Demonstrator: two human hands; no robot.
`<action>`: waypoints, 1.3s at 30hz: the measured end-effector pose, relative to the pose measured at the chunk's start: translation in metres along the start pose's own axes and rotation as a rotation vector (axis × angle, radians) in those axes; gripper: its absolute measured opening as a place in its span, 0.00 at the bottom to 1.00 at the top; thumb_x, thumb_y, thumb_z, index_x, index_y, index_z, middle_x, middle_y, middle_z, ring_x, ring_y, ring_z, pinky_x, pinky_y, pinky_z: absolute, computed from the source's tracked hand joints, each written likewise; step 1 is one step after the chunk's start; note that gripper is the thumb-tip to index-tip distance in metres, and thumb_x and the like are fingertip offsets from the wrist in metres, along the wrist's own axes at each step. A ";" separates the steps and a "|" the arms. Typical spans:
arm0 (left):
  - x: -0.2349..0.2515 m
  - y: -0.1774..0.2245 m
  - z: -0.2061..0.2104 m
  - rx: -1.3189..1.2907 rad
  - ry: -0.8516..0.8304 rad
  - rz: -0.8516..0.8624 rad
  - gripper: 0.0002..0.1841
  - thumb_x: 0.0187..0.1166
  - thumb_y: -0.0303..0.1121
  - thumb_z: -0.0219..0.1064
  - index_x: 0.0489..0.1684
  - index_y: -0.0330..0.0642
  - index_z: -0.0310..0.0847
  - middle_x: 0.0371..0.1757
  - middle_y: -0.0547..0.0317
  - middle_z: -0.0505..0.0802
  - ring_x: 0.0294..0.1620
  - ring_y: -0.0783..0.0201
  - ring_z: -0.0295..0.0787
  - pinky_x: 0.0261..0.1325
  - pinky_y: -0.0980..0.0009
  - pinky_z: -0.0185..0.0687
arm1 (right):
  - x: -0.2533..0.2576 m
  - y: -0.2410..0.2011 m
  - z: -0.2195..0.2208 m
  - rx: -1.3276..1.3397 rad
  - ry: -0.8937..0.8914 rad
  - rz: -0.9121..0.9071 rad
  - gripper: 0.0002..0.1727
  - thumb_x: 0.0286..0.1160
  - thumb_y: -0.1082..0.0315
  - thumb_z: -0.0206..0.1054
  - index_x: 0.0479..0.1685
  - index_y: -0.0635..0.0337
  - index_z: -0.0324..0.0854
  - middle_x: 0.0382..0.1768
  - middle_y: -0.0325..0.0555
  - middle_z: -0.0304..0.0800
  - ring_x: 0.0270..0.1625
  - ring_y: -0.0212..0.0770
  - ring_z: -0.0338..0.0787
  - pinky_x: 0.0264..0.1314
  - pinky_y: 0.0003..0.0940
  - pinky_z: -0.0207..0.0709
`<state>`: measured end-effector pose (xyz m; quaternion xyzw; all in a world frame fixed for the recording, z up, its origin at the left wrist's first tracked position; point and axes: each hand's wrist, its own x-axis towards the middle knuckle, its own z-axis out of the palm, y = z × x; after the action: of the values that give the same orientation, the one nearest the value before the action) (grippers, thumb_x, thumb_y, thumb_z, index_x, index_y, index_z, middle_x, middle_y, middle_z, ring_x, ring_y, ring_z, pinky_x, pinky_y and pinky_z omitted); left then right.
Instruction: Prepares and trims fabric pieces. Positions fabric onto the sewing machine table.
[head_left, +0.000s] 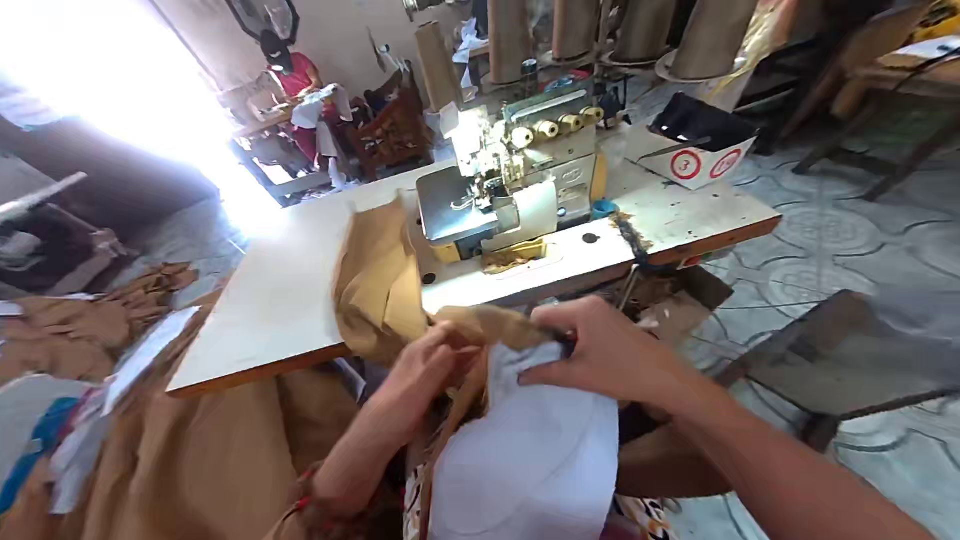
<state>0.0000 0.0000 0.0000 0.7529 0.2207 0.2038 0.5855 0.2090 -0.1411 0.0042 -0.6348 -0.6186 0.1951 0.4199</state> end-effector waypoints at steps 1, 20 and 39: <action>0.011 -0.013 0.018 -0.088 -0.020 -0.024 0.32 0.73 0.63 0.68 0.57 0.40 0.82 0.47 0.71 0.93 0.49 0.78 0.89 0.54 0.74 0.86 | -0.003 0.008 0.008 -0.021 -0.044 0.042 0.21 0.61 0.52 0.83 0.37 0.61 0.86 0.27 0.42 0.84 0.32 0.36 0.82 0.37 0.40 0.76; 0.021 -0.107 -0.018 0.012 -0.269 0.286 0.06 0.82 0.36 0.68 0.45 0.48 0.90 0.43 0.71 0.91 0.49 0.79 0.87 0.54 0.80 0.85 | -0.027 0.130 0.066 0.461 -0.026 0.291 0.08 0.78 0.65 0.66 0.39 0.55 0.91 0.48 0.31 0.95 0.35 0.17 0.86 0.34 0.15 0.80; 0.025 -0.112 0.007 0.021 -0.138 0.270 0.07 0.77 0.28 0.68 0.47 0.37 0.87 0.41 0.71 0.93 0.43 0.86 0.88 0.50 0.85 0.87 | 0.000 0.087 0.049 0.182 -0.020 -0.098 0.11 0.80 0.59 0.67 0.34 0.55 0.86 0.31 0.29 0.84 0.32 0.15 0.80 0.34 0.10 0.75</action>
<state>0.0144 0.0328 -0.1093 0.7940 0.0789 0.2261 0.5588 0.2257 -0.1164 -0.0912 -0.5611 -0.6329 0.2360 0.4785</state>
